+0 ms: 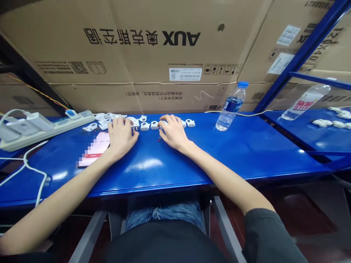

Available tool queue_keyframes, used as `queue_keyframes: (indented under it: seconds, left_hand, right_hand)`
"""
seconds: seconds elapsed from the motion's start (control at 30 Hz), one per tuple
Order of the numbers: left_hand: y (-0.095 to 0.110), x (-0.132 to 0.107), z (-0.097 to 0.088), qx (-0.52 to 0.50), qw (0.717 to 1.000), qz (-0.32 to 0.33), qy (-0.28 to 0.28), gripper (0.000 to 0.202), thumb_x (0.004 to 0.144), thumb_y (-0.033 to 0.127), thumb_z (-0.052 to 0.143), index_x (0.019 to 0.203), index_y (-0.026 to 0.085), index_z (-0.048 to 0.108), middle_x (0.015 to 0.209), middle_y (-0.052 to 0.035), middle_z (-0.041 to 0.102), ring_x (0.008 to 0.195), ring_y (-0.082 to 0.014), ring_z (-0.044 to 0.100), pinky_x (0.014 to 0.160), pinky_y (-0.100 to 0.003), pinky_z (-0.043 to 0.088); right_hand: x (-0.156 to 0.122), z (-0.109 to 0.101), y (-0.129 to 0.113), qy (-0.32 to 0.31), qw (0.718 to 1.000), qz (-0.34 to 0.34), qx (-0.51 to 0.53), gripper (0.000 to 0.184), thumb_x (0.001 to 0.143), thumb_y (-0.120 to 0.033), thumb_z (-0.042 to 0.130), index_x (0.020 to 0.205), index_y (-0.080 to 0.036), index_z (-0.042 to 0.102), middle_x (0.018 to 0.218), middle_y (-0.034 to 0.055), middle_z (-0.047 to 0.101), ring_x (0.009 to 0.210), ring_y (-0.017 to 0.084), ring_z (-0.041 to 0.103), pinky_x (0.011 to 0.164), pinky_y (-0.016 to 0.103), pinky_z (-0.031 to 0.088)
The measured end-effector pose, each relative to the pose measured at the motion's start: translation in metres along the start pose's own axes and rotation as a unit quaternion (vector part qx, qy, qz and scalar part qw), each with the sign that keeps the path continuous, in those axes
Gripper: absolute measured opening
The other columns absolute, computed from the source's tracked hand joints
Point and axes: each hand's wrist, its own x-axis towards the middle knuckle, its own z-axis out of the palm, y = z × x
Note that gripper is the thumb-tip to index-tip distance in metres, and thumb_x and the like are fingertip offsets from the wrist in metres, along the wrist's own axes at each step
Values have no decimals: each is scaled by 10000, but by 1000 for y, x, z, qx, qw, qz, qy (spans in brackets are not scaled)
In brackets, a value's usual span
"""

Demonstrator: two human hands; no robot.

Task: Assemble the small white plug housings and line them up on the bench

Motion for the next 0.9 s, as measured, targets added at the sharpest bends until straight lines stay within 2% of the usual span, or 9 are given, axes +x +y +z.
queue_keyframes:
  seconds: [0.07, 0.17, 0.3, 0.57, 0.73, 0.9]
  left_hand:
    - [4, 0, -4, -20, 1000, 18, 15, 308, 919, 233, 539, 1178, 104, 643, 1225, -240, 623, 1200, -452, 548, 971, -585, 421]
    - [13, -2, -9, -48, 996, 57, 49, 304, 964, 274, 544, 1208, 137, 663, 1243, -198, 632, 1194, -416, 558, 982, -561, 421]
    - [25, -10, -13, -69, 989, 97, 86, 265, 982, 291, 568, 1194, 185, 687, 1282, -158, 632, 1195, -371, 563, 997, -530, 424]
    - [31, -16, -11, -116, 982, 132, 68, 256, 957, 249, 608, 1196, 238, 699, 1288, -133, 656, 1190, -350, 569, 1019, -527, 416]
    - [31, -16, -10, -122, 979, 154, 60, 251, 958, 244, 609, 1187, 247, 711, 1275, -125, 669, 1185, -341, 576, 1006, -516, 435]
    - [33, -16, -10, -131, 974, 177, 56, 244, 967, 210, 582, 1171, 228, 715, 1248, -125, 675, 1169, -325, 587, 977, -486, 449]
  right_hand:
    - [1, -1, 1, 6, 1000, 7, 0, 314, 992, -218, 544, 1279, -200, 671, 1380, 143, 641, 1245, 329, 556, 1077, 487, 406]
    - [2, -3, 4, 22, 1000, 15, 6, 537, 969, -267, 585, 1494, -178, 518, 1425, 165, 608, 1281, 350, 537, 1077, 492, 412]
    - [2, -5, 5, 34, 999, 9, 15, 722, 943, -349, 634, 1595, -149, 397, 1463, 170, 586, 1303, 359, 522, 1107, 498, 401]
    - [2, -7, 1, 19, 998, -47, 35, 705, 936, -266, 584, 1609, -175, 393, 1486, 142, 596, 1345, 331, 509, 1182, 501, 334]
    - [1, -5, 1, 11, 998, -59, 35, 729, 912, -253, 602, 1609, -185, 396, 1476, 140, 602, 1317, 338, 514, 1172, 507, 347]
    - [1, -3, 1, 14, 997, -68, 30, 716, 903, -235, 592, 1592, -139, 421, 1456, 161, 604, 1292, 330, 522, 1161, 485, 360]
